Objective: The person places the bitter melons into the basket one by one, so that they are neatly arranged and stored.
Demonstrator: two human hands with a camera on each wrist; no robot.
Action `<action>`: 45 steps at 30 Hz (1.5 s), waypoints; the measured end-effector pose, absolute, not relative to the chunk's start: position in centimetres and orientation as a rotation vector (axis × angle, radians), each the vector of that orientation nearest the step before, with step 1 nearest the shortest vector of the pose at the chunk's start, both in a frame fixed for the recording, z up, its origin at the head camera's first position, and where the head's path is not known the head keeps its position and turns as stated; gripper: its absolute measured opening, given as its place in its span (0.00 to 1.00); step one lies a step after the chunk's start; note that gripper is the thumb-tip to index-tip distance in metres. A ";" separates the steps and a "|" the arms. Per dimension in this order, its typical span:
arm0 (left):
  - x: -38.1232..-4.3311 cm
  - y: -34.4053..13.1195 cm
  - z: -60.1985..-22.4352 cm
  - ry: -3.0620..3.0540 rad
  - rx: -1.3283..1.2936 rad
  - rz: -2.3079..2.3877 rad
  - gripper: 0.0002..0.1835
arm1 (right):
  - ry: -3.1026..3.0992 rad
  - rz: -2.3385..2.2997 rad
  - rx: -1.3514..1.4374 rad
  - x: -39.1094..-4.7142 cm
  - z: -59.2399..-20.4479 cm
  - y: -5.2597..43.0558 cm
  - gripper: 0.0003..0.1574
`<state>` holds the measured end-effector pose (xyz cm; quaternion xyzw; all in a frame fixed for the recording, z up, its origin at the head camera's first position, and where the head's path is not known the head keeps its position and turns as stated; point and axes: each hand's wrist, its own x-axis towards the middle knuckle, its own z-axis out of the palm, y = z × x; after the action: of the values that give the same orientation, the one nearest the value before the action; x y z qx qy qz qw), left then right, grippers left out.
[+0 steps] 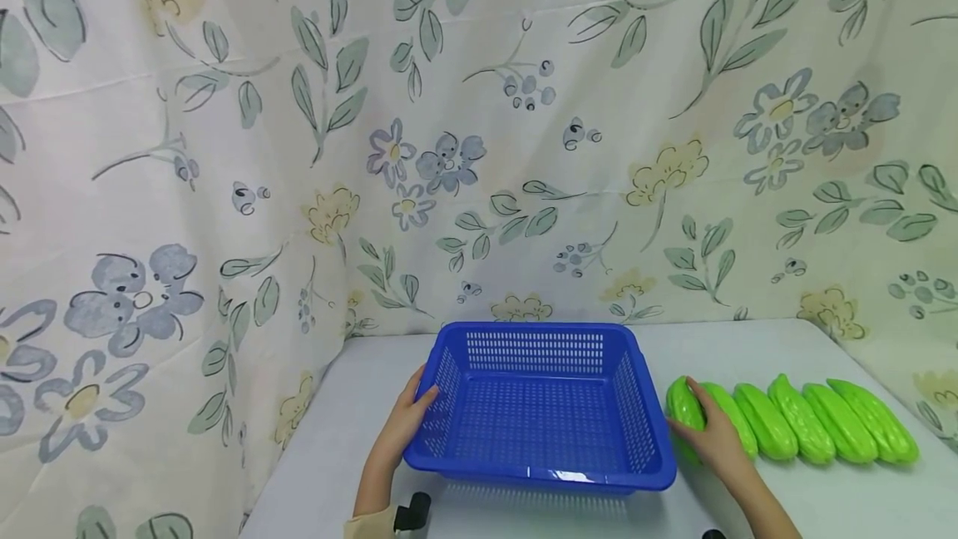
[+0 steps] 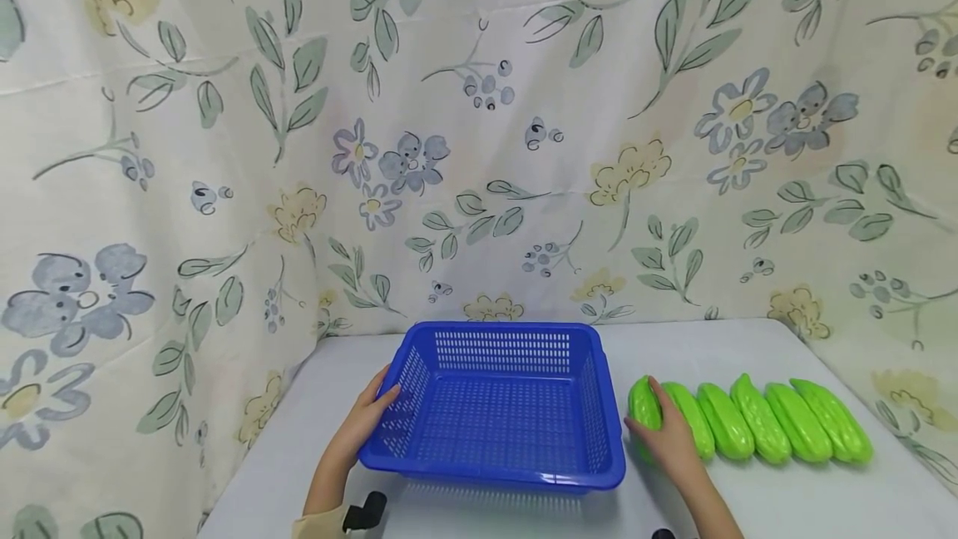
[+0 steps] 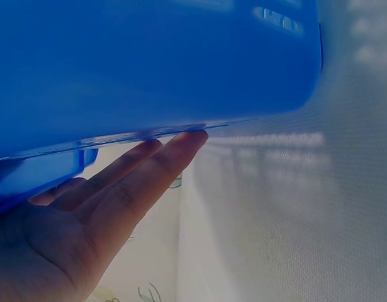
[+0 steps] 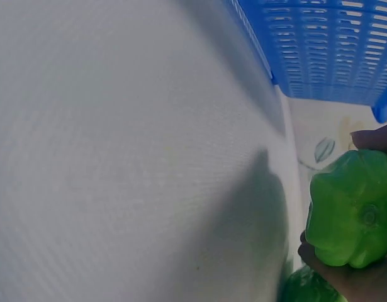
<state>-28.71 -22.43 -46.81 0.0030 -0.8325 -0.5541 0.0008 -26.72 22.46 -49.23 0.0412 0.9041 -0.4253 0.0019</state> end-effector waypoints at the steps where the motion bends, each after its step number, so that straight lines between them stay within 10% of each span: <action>1: -28.7 -22.4 -46.8 -2.611 0.001 -1.740 0.33 | 2.827 -1.338 0.138 -26.7 -49.1 22.4 0.54; 45: -28.5 -22.4 -46.4 -2.600 -0.010 -1.734 0.33 | 3.076 -1.497 0.065 -27.3 -41.9 20.0 0.54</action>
<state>-28.46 -22.44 -46.43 -0.0033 -0.8320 -0.5547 0.0083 -27.26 19.98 -41.88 0.0188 0.8902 -0.4334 -0.1395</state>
